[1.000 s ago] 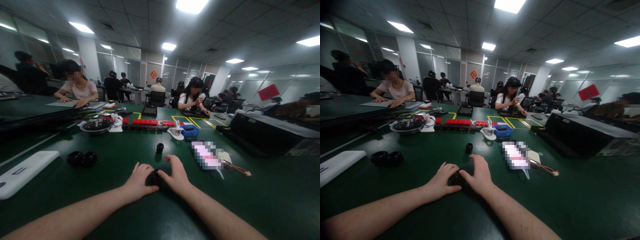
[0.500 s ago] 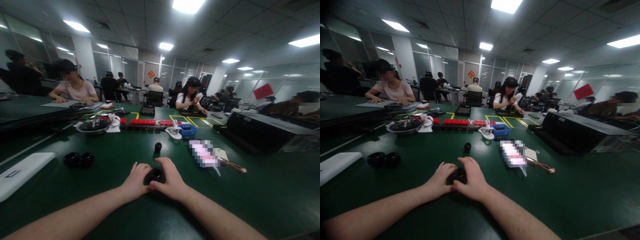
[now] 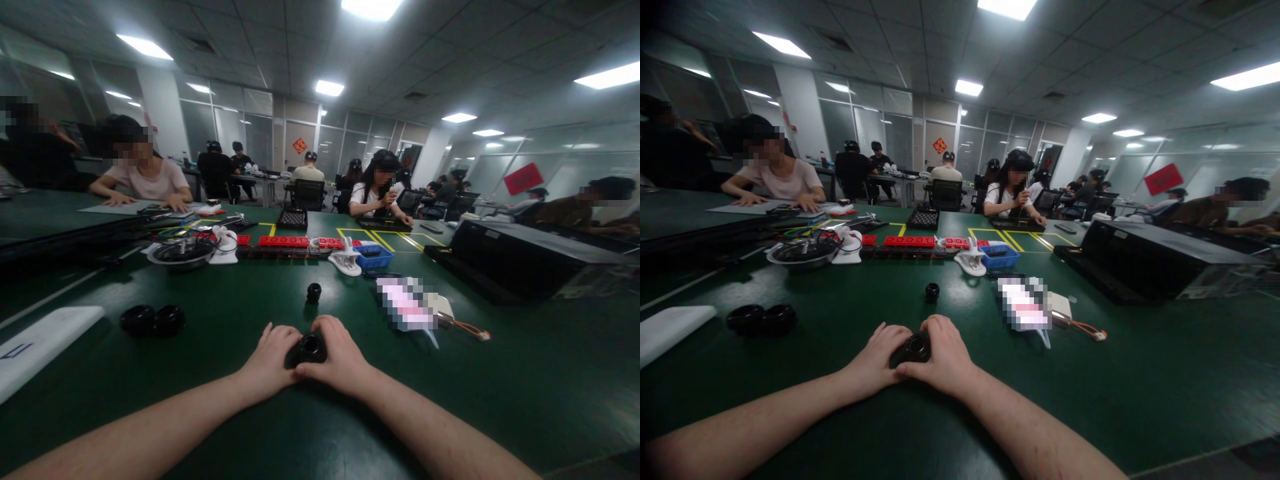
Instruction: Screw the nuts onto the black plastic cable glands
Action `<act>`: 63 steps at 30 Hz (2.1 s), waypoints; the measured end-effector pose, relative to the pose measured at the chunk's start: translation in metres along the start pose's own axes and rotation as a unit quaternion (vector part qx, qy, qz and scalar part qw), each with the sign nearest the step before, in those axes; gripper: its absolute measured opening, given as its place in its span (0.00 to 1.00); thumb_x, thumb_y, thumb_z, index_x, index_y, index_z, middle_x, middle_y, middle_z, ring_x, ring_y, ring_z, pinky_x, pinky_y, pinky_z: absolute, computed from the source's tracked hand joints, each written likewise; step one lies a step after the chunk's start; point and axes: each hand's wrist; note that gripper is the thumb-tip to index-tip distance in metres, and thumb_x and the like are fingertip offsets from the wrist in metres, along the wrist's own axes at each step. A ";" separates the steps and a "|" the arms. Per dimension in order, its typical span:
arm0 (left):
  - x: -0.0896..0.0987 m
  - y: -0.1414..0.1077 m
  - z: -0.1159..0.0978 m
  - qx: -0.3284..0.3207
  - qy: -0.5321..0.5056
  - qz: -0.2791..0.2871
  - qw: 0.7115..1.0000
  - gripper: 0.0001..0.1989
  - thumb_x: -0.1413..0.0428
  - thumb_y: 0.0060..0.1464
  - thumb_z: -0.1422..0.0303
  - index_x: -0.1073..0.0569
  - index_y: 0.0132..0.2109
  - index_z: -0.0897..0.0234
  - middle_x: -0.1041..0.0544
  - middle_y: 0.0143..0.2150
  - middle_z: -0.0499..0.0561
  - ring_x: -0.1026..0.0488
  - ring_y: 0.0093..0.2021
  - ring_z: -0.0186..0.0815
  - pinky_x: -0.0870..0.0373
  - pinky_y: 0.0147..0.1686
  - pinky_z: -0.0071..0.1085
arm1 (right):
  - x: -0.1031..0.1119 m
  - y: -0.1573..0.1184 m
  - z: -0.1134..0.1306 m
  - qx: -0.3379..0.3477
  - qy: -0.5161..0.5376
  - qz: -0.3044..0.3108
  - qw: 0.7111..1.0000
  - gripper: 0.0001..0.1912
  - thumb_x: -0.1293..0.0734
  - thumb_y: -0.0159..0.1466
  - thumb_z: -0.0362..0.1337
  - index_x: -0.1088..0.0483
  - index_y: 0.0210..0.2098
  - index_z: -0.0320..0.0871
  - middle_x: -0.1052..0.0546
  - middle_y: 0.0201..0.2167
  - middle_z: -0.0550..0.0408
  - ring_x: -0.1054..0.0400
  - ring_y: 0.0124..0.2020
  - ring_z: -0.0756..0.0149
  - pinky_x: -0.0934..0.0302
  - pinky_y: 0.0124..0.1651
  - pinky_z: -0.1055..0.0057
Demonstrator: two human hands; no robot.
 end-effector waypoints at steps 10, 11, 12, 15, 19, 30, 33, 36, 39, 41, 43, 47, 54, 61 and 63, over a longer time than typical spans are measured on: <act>-0.001 0.000 -0.001 0.005 0.009 -0.003 1.000 0.22 0.43 0.42 0.58 0.32 0.44 0.62 0.33 0.47 0.54 0.39 0.51 0.45 0.59 0.56 0.54 | -0.001 0.000 -0.009 0.018 0.085 0.063 0.994 0.36 0.30 0.48 0.41 0.47 0.52 0.38 0.40 0.51 0.43 0.45 0.51 0.55 0.48 0.52 0.59; -0.001 0.000 -0.001 0.004 0.008 -0.001 1.000 0.22 0.43 0.42 0.58 0.32 0.45 0.62 0.32 0.47 0.54 0.39 0.51 0.45 0.60 0.56 0.54 | -0.001 0.001 -0.008 0.003 0.072 0.050 0.996 0.35 0.29 0.47 0.44 0.44 0.50 0.38 0.38 0.48 0.44 0.43 0.49 0.55 0.46 0.50 0.59; -0.001 0.000 -0.001 0.002 0.006 0.000 1.000 0.21 0.43 0.42 0.59 0.32 0.45 0.62 0.32 0.46 0.54 0.38 0.50 0.45 0.60 0.56 0.54 | -0.002 0.001 -0.007 -0.007 0.059 0.036 0.998 0.33 0.28 0.45 0.45 0.41 0.46 0.38 0.36 0.44 0.46 0.41 0.45 0.55 0.44 0.47 0.59; 0.000 0.000 -0.001 -0.001 -0.002 0.001 1.000 0.20 0.43 0.43 0.61 0.33 0.45 0.62 0.32 0.45 0.53 0.38 0.49 0.43 0.59 0.56 0.53 | -0.002 0.002 -0.006 0.011 0.054 0.017 0.998 0.22 0.29 0.46 0.39 0.38 0.38 0.41 0.35 0.38 0.51 0.40 0.42 0.58 0.43 0.45 0.61; 0.002 0.000 -0.002 0.000 -0.007 0.001 1.000 0.21 0.44 0.44 0.59 0.33 0.46 0.61 0.32 0.46 0.53 0.38 0.50 0.43 0.60 0.56 0.54 | -0.001 0.001 -0.010 0.063 0.132 0.073 0.987 0.26 0.32 0.49 0.32 0.41 0.47 0.43 0.38 0.48 0.50 0.45 0.51 0.58 0.50 0.53 0.61; 0.002 0.000 -0.005 0.008 -0.011 -0.015 1.000 0.20 0.43 0.44 0.59 0.33 0.45 0.60 0.32 0.44 0.51 0.37 0.49 0.43 0.60 0.56 0.55 | -0.002 0.007 -0.019 0.031 0.199 0.061 0.978 0.16 0.33 0.51 0.35 0.35 0.39 0.42 0.33 0.41 0.51 0.40 0.45 0.59 0.47 0.49 0.62; 0.002 0.000 -0.003 0.009 -0.017 -0.010 1.000 0.20 0.43 0.44 0.58 0.33 0.45 0.59 0.33 0.46 0.51 0.38 0.50 0.43 0.61 0.56 0.55 | -0.004 0.005 -0.024 0.019 0.281 0.110 0.953 0.24 0.37 0.54 0.34 0.42 0.50 0.43 0.36 0.49 0.49 0.44 0.52 0.59 0.52 0.54 0.60; 0.002 0.001 -0.003 0.008 -0.022 0.002 1.000 0.19 0.44 0.44 0.57 0.33 0.44 0.59 0.32 0.45 0.51 0.37 0.49 0.43 0.60 0.56 0.56 | -0.007 0.003 -0.024 -0.024 0.302 0.094 0.948 0.29 0.34 0.52 0.40 0.45 0.51 0.42 0.35 0.47 0.49 0.41 0.48 0.59 0.47 0.50 0.61; 0.002 0.001 -0.003 0.006 -0.024 0.001 1.000 0.18 0.45 0.45 0.57 0.33 0.43 0.59 0.32 0.44 0.51 0.37 0.49 0.43 0.60 0.56 0.56 | -0.007 0.005 -0.022 -0.049 0.240 0.066 0.967 0.23 0.30 0.48 0.42 0.38 0.40 0.41 0.33 0.37 0.52 0.38 0.38 0.61 0.42 0.42 0.64; 0.002 0.001 -0.003 0.009 -0.026 0.000 1.000 0.18 0.44 0.45 0.58 0.33 0.44 0.58 0.32 0.44 0.50 0.37 0.49 0.43 0.60 0.56 0.55 | -0.005 0.006 -0.023 -0.018 0.226 0.072 0.971 0.17 0.32 0.50 0.40 0.35 0.38 0.41 0.33 0.36 0.53 0.38 0.39 0.61 0.44 0.44 0.63; 0.002 0.001 -0.002 0.013 -0.026 0.002 1.000 0.19 0.44 0.45 0.58 0.33 0.45 0.58 0.33 0.45 0.50 0.37 0.50 0.44 0.61 0.56 0.55 | -0.004 0.006 -0.025 0.026 0.251 0.093 0.963 0.16 0.35 0.54 0.37 0.36 0.43 0.42 0.33 0.42 0.51 0.41 0.46 0.60 0.48 0.50 0.62; 0.002 0.002 -0.001 0.011 -0.028 0.011 1.000 0.19 0.45 0.45 0.56 0.32 0.44 0.57 0.33 0.47 0.51 0.38 0.50 0.44 0.61 0.56 0.56 | -0.006 0.002 -0.029 0.003 0.293 0.114 0.949 0.30 0.34 0.54 0.39 0.47 0.54 0.43 0.37 0.50 0.49 0.44 0.51 0.58 0.50 0.53 0.60; 0.000 0.001 -0.002 0.006 -0.015 -0.005 1.000 0.16 0.44 0.45 0.59 0.32 0.42 0.58 0.31 0.44 0.51 0.36 0.48 0.43 0.58 0.56 0.55 | -0.001 0.007 -0.022 0.013 0.237 0.059 0.970 0.16 0.32 0.51 0.41 0.35 0.38 0.42 0.34 0.36 0.54 0.39 0.39 0.63 0.43 0.43 0.66; -0.001 0.001 0.002 0.003 -0.017 -0.009 1.000 0.18 0.44 0.44 0.58 0.31 0.44 0.57 0.32 0.46 0.51 0.37 0.49 0.44 0.58 0.56 0.56 | -0.004 0.004 -0.026 -0.015 0.300 0.076 0.951 0.26 0.33 0.53 0.40 0.43 0.49 0.43 0.35 0.44 0.51 0.40 0.46 0.61 0.45 0.48 0.63; -0.001 0.002 0.001 0.004 -0.019 -0.010 1.000 0.18 0.44 0.44 0.58 0.31 0.43 0.57 0.31 0.45 0.51 0.36 0.49 0.44 0.58 0.56 0.55 | -0.007 0.005 -0.027 -0.032 0.274 0.047 0.960 0.24 0.31 0.50 0.43 0.39 0.42 0.42 0.34 0.37 0.54 0.38 0.39 0.63 0.42 0.42 0.66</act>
Point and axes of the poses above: each hand's wrist, its own y-axis towards the middle knuckle, its own x-axis out of the back of the hand, z = x × y
